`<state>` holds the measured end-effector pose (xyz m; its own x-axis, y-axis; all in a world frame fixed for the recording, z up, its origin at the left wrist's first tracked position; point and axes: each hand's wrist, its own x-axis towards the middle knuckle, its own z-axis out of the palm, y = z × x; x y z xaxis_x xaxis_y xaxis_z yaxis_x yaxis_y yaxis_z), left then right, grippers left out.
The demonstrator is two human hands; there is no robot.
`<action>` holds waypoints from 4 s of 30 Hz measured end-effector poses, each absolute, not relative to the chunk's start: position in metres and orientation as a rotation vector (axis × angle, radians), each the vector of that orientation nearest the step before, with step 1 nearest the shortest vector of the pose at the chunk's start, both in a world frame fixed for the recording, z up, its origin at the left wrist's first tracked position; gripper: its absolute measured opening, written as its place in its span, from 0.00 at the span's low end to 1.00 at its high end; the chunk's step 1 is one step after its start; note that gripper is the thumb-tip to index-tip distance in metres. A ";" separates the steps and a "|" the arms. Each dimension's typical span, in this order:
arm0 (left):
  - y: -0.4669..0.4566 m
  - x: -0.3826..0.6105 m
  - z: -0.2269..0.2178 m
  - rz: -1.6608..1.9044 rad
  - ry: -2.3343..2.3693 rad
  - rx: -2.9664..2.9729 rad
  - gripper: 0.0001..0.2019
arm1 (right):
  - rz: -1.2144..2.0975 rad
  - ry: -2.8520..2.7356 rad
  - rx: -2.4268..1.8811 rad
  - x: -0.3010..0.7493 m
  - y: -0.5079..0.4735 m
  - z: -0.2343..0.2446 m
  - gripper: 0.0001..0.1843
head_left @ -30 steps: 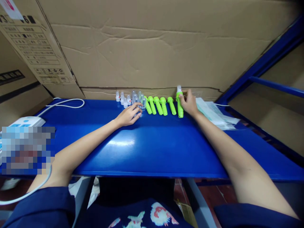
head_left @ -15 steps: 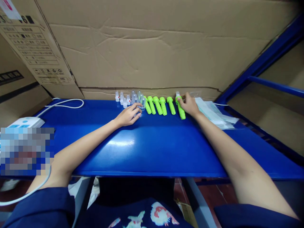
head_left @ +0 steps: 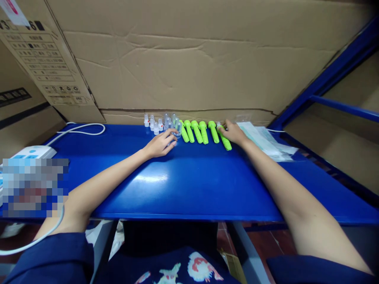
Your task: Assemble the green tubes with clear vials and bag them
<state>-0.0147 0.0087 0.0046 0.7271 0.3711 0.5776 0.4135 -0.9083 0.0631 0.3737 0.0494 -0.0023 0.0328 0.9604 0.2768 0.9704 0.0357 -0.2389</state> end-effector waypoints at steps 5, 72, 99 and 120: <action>0.009 -0.015 0.004 -0.906 -0.664 -2.863 0.15 | -0.023 -1.931 -2.107 0.367 0.046 0.005 0.27; 0.064 -0.039 -0.023 -1.581 -1.622 -2.329 0.23 | -0.156 -1.923 -1.806 0.296 0.022 0.012 0.29; 0.020 -0.007 -0.016 -1.886 -0.788 -2.824 0.24 | -0.566 -2.531 -0.735 0.227 -0.004 -0.014 0.29; 0.013 -0.011 -0.001 -1.735 -0.923 -2.827 0.16 | -0.714 -2.421 -0.856 0.226 -0.008 -0.009 0.21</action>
<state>-0.0106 0.0132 -0.0010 0.3630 0.5800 0.7293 0.2810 -0.8144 0.5078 0.2262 -0.0076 -0.0087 -0.6938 0.4285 0.5789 0.6740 0.6695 0.3123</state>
